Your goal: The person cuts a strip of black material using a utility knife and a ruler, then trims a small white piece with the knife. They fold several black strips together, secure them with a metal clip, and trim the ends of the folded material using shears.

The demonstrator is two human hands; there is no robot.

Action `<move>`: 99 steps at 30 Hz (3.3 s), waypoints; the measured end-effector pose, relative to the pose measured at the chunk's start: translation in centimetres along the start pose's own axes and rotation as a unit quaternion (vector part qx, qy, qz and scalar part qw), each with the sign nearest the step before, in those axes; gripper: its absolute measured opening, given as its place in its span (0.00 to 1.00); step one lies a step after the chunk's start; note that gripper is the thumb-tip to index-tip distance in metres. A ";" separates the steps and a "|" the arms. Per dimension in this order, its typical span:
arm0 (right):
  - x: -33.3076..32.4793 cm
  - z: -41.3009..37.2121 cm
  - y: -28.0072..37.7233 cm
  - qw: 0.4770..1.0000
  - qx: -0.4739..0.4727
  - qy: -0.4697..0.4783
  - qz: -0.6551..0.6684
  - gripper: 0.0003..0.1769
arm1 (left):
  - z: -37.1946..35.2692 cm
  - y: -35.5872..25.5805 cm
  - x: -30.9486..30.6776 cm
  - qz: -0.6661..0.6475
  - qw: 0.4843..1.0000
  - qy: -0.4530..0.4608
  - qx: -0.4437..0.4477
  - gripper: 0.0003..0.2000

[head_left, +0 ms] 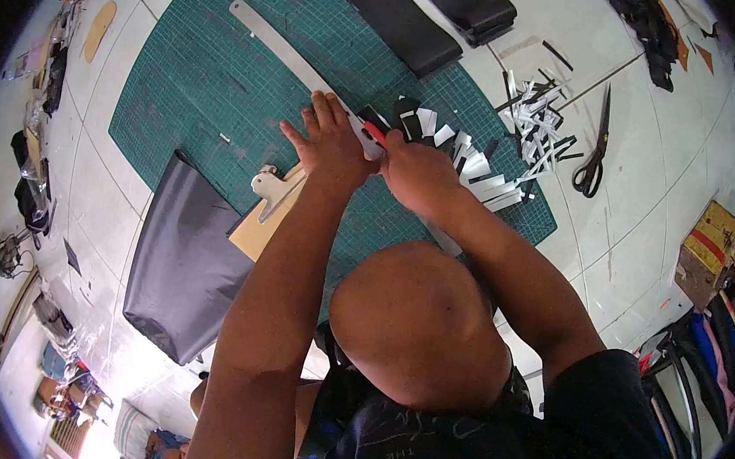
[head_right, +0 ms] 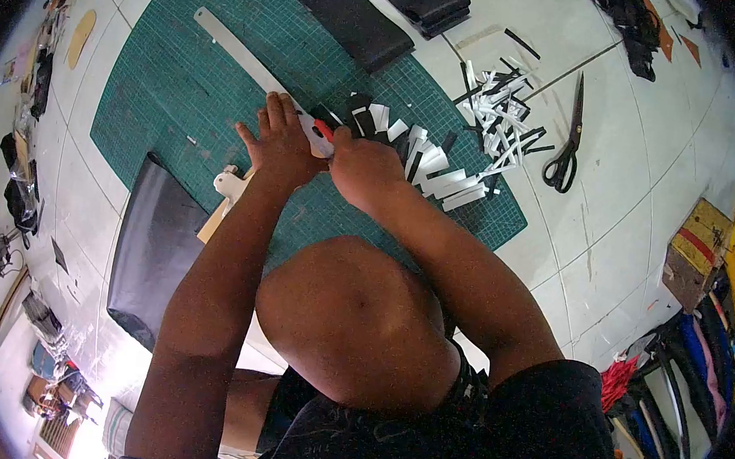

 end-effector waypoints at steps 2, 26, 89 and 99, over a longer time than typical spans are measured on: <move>-0.1 0.4 0.0 1.000 -0.002 0.001 -0.007 0.15 | 0.2 -0.1 -0.1 0.002 1.000 0.000 0.001 0.67; 0.7 -0.2 -0.4 1.000 -0.007 -0.029 0.001 0.13 | 0.1 0.1 0.3 -0.029 0.999 -0.040 0.011 0.67; 0.5 -3.9 -11.7 0.965 -0.058 -0.243 0.078 0.14 | -1.4 0.5 1.6 -0.053 0.987 -0.146 0.052 0.65; 4.2 -9.3 -10.1 0.971 -0.061 -0.196 0.119 0.26 | -10.8 1.6 7.6 -0.238 0.866 -0.438 0.046 0.24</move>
Point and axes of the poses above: each hand's wrist, its own z-axis towards the middle knuckle, its own x-axis out of the palm, y = z × x, the point moved 4 cm from there along z, towards the middle knuckle, and after that the axes turned 8 degrees about x, right-handed, at the moved point
